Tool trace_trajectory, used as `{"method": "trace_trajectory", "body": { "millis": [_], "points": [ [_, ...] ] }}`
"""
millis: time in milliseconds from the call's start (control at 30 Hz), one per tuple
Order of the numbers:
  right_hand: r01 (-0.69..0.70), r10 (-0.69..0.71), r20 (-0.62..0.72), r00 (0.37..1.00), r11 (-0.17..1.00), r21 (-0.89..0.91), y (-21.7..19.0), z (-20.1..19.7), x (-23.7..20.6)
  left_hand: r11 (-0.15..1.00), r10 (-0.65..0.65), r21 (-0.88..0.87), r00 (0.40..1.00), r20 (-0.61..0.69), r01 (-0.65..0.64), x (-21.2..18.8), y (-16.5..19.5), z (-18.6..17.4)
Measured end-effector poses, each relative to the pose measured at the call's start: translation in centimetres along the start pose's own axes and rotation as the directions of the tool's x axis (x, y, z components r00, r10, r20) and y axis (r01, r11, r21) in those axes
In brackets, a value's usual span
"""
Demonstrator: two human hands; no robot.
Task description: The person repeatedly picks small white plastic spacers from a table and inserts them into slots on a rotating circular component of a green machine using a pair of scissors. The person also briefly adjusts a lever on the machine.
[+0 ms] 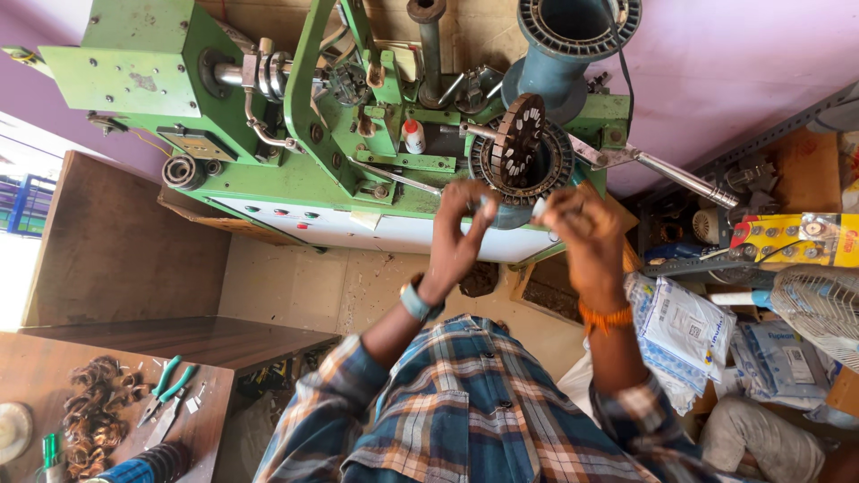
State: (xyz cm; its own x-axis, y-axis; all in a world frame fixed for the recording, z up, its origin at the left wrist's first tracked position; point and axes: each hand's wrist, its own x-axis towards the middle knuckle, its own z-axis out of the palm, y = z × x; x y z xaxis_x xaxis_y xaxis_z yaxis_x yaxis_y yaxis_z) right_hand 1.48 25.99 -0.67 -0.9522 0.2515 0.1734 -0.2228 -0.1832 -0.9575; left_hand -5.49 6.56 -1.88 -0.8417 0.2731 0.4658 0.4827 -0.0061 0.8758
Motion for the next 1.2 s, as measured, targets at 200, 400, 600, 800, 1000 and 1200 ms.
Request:
{"method": "trace_trajectory", "body": {
  "millis": [200, 400, 600, 800, 1000, 1200],
  "points": [
    [0.174, -0.131, 0.130, 0.983, 0.894, -0.413, -0.6, -0.1, 9.5, 0.998, -0.007, 0.061, 0.998, -0.061, 0.011, 5.3, -2.5, 2.8],
    [0.165, -0.110, 0.129, 0.986, 0.797, -0.582, -0.2, 1.4, 12.7, 0.921, -0.102, 0.369, 0.992, -0.072, 0.121, 6.7, -2.8, 3.0],
    [0.112, -0.084, 0.075, 0.994, 0.817, -0.566, -0.5, 0.4, 12.2, 0.882, -0.114, 0.466, 0.992, 0.056, 0.075, 8.8, -1.3, 2.2],
    [0.330, -0.328, 0.116, 0.938, 0.732, -0.596, 0.6, 1.0, 12.6, 0.824, -0.176, 0.561, 0.975, 0.136, 0.071, 10.0, -1.0, 2.0],
    [0.533, -0.585, 0.177, 0.792, 0.520, -0.667, 1.7, 2.7, 10.4, 0.897, -0.153, 0.430, 0.985, 0.082, 0.103, 9.2, -2.6, 1.2],
    [0.387, -0.524, -0.031, 0.851, 0.668, -0.635, 3.0, 3.2, 9.5, 0.966, -0.174, 0.200, 0.983, 0.051, 0.161, 8.6, -3.9, 1.2]
  ]
}}
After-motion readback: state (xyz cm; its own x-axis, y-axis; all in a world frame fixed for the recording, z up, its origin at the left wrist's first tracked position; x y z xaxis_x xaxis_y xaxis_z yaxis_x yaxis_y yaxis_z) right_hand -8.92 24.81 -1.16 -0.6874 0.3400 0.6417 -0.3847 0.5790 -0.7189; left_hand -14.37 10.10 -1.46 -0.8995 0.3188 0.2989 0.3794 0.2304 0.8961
